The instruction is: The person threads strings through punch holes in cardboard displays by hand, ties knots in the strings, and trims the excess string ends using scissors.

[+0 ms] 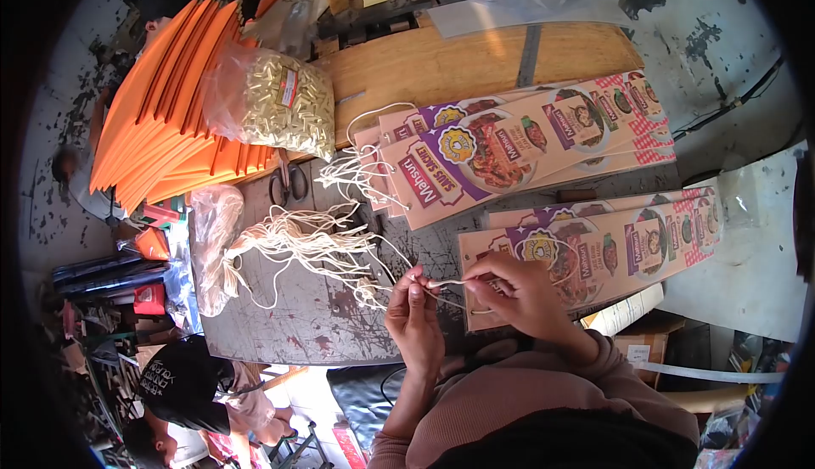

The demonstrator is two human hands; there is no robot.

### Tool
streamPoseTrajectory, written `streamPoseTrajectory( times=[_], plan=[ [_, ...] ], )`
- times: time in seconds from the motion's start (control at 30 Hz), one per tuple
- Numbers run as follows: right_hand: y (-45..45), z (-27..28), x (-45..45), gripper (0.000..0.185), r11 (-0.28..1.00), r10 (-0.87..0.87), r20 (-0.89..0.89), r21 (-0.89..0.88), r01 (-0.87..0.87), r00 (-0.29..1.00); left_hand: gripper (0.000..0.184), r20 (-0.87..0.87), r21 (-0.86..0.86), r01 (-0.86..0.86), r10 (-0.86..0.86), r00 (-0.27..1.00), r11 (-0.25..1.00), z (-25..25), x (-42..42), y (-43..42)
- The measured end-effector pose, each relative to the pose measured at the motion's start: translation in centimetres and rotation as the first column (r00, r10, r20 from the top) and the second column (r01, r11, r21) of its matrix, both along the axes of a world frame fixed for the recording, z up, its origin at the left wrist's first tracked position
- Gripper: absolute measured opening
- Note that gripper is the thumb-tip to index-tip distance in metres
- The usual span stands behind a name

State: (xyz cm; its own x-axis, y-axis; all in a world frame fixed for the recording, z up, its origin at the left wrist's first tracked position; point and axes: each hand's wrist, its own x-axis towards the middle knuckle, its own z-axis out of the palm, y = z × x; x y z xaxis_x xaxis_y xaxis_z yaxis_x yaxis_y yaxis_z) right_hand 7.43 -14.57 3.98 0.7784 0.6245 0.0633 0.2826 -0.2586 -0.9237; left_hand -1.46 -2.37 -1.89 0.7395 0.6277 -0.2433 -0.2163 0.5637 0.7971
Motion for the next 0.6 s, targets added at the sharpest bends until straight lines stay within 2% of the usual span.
streamPoseTrajectory(
  times=[0.27,0.37,0.43,0.6],
  plan=[
    [1.4,-1.9,-0.8,0.008,0.997,-0.036,0.012,0.063,0.035,0.999,0.017,-0.001,-0.08,0.024,-0.024,1.0,0.997,-0.9,-0.3,-0.1],
    [1.7,-2.2,-0.9,0.009,0.997,-0.044,0.09,0.07,0.038,0.995,0.016,-0.002,-0.107,0.016,-0.017,1.0,0.994,-0.8,-0.3,-0.3],
    [1.8,-2.3,-1.1,0.009,0.999,-0.042,0.167,0.021,0.039,0.985,0.016,-0.007,-0.114,0.005,-0.005,1.0,0.993,-0.8,-0.4,-0.3],
    [1.9,-2.4,-1.4,0.011,0.999,-0.039,0.188,-0.006,0.04,0.981,0.017,-0.018,-0.095,-0.028,0.026,0.999,0.995,-1.1,-0.4,-0.3]
  ],
)
